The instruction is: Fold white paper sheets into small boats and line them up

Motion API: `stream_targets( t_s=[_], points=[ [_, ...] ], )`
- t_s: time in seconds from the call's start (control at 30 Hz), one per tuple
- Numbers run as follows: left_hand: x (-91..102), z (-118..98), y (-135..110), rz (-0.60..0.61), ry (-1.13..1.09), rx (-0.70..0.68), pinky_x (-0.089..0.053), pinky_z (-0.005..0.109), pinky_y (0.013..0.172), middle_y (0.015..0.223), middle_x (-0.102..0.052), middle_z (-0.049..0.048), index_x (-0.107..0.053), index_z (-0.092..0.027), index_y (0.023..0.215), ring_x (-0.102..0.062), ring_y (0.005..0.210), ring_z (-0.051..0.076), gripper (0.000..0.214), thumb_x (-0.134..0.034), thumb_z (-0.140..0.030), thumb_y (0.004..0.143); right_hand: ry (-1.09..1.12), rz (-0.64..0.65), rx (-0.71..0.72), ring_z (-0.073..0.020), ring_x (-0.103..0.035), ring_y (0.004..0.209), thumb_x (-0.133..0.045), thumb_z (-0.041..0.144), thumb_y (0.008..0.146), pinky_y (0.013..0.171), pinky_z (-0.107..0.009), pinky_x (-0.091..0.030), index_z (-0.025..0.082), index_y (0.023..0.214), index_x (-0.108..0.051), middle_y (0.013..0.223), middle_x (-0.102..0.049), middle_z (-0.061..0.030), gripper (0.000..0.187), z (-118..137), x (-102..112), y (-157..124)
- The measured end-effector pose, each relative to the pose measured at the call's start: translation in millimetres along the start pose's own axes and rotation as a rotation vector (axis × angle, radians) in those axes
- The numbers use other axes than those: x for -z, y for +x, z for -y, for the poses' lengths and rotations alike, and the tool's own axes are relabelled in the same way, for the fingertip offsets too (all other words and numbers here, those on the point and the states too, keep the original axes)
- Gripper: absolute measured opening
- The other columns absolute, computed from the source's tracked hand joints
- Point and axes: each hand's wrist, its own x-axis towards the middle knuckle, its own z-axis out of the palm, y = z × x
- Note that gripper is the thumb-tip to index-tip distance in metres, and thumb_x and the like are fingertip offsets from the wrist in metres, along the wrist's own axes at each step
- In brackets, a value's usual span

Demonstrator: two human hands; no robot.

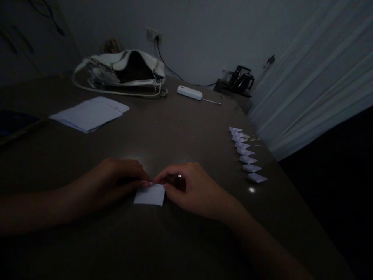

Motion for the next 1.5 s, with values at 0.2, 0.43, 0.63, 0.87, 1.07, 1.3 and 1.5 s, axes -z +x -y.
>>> stream_targets(
  t_s=[0.2, 0.43, 0.63, 0.87, 1.07, 1.3, 1.5],
  points=[
    [0.5, 1.0, 2.0, 0.007, 0.004, 0.043, -0.043, 0.016, 0.055, 0.072, -0.069, -0.0015, -0.070, -0.020, 0.085, -0.063, 0.063, 0.010, 0.017, -0.053, -0.019, 0.086, 0.084, 0.026, -0.071, -0.0129, -0.061, 0.071, -0.062, 0.023, 0.081, 0.063, -0.024, -0.047, 0.016, 0.096, -0.068, 0.084, -0.068, -0.0037, 0.018, -6.7, -1.8, 3.3],
    [0.1, -0.5, 0.9, -0.008, -0.008, 0.031, -0.043, 0.017, 0.056, 0.071, -0.069, -0.0007, -0.070, -0.019, 0.084, -0.063, 0.063, 0.011, 0.018, -0.052, -0.021, 0.086, 0.149, -0.040, -0.091, -0.0137, -0.062, 0.074, -0.063, 0.028, 0.082, 0.068, -0.025, -0.047, 0.017, 0.086, -0.069, 0.081, -0.069, -0.0026, 0.013, -13.3, -7.9, 5.0],
    [-1.6, 1.7, -0.7, 0.001, -0.019, -0.001, -0.045, 0.017, 0.059, 0.081, -0.069, -0.0004, -0.067, -0.022, 0.097, -0.063, 0.069, 0.011, 0.019, -0.052, -0.030, 0.088, 0.048, -0.104, -0.086, -0.0139, -0.061, 0.073, -0.058, 0.024, 0.085, 0.066, -0.025, -0.044, 0.017, 0.086, -0.069, 0.079, -0.069, -0.0023, 0.013, -14.0, -3.9, 6.8],
    [-1.3, 0.4, 0.1, 0.000, -0.003, 0.008, -0.045, 0.018, 0.060, 0.081, -0.070, 0.0006, -0.068, -0.020, 0.093, -0.063, 0.070, 0.012, 0.019, -0.052, -0.028, 0.089, 0.000, -0.130, -0.094, -0.0140, -0.059, 0.072, -0.055, 0.025, 0.087, 0.063, -0.025, -0.042, 0.016, 0.086, -0.068, 0.078, -0.067, -0.0027, 0.016, -13.4, -2.4, 6.7],
    [0.0, -2.0, 0.2, 0.016, 0.052, -0.023, -0.042, 0.019, 0.058, 0.074, -0.067, 0.0009, -0.068, -0.018, 0.086, -0.061, 0.066, 0.011, 0.020, -0.051, -0.028, 0.089, -0.016, -0.134, -0.069, -0.0130, -0.059, 0.072, -0.054, 0.023, 0.087, 0.062, -0.024, -0.041, 0.016, 0.086, -0.067, 0.077, -0.066, -0.0015, 0.015, -6.8, -5.2, 4.8],
    [-2.5, -2.6, -1.5, 0.037, 0.125, -0.028, -0.038, 0.019, 0.053, 0.067, -0.061, 0.0012, -0.063, -0.015, 0.075, -0.055, 0.058, 0.011, 0.022, -0.045, -0.014, 0.086, 0.031, -0.144, -0.039, -0.0121, -0.059, 0.071, -0.056, 0.025, 0.087, 0.061, -0.023, -0.041, 0.017, 0.084, -0.067, 0.076, -0.067, 0.0002, 0.014, -6.9, -8.2, 4.6],
    [-1.8, -4.0, -3.5, 0.038, 0.069, -0.072, -0.037, 0.018, 0.052, 0.064, -0.057, -0.0001, -0.059, -0.015, 0.073, -0.053, 0.056, 0.009, 0.022, -0.042, -0.010, 0.086, 0.029, -0.112, 0.026, -0.0117, -0.061, 0.070, -0.062, 0.029, 0.084, 0.061, -0.022, -0.043, 0.018, 0.085, -0.068, 0.077, -0.068, 0.0001, 0.012, -8.1, -5.9, 4.9]
  ],
)
